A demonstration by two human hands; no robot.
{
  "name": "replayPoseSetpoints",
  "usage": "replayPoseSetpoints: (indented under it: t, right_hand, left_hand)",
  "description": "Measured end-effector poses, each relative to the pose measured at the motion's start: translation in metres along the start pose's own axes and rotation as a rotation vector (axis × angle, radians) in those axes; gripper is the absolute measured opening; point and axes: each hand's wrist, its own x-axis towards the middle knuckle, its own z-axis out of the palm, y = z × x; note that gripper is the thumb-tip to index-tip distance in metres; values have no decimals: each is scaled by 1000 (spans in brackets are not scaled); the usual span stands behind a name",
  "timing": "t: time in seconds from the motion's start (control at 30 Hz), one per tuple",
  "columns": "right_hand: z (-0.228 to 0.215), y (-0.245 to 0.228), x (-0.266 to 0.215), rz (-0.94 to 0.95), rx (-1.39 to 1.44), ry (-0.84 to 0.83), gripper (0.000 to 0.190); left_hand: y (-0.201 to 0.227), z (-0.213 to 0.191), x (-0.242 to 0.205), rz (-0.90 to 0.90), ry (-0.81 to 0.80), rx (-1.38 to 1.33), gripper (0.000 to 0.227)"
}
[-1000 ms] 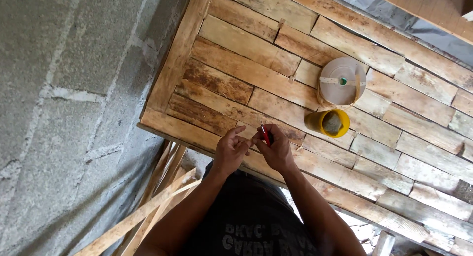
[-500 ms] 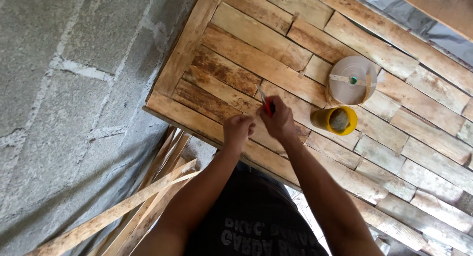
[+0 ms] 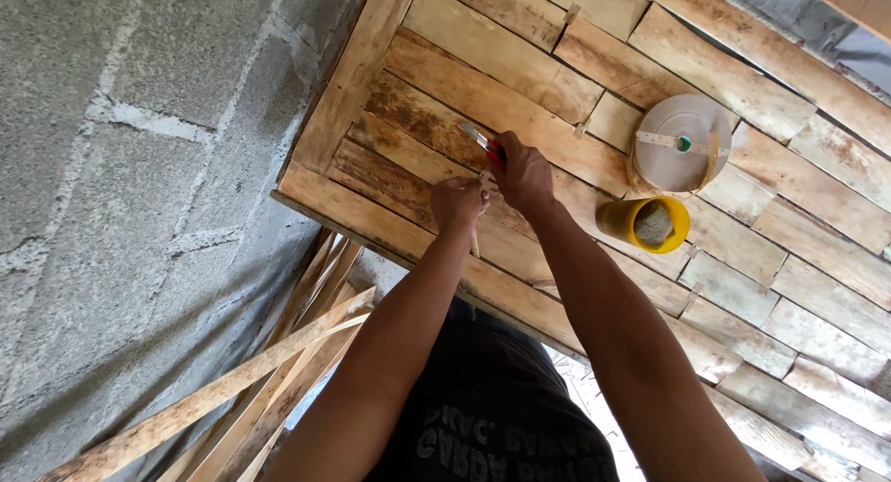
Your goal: Assembling a wooden panel by gluing wood strips and trimming them with a utility knife.
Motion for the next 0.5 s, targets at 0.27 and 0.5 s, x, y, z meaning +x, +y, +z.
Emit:
replayPoseSetpoints:
  t: [0.27,0.5]
  right_hand:
    - [0,1,3,-43,25,-46,31]
    - [2,5,6,-80,-2,-53,33]
  left_hand:
    - [-5,3,12,43,68,248,16]
    - [25,3,-16,65,134,455,21]
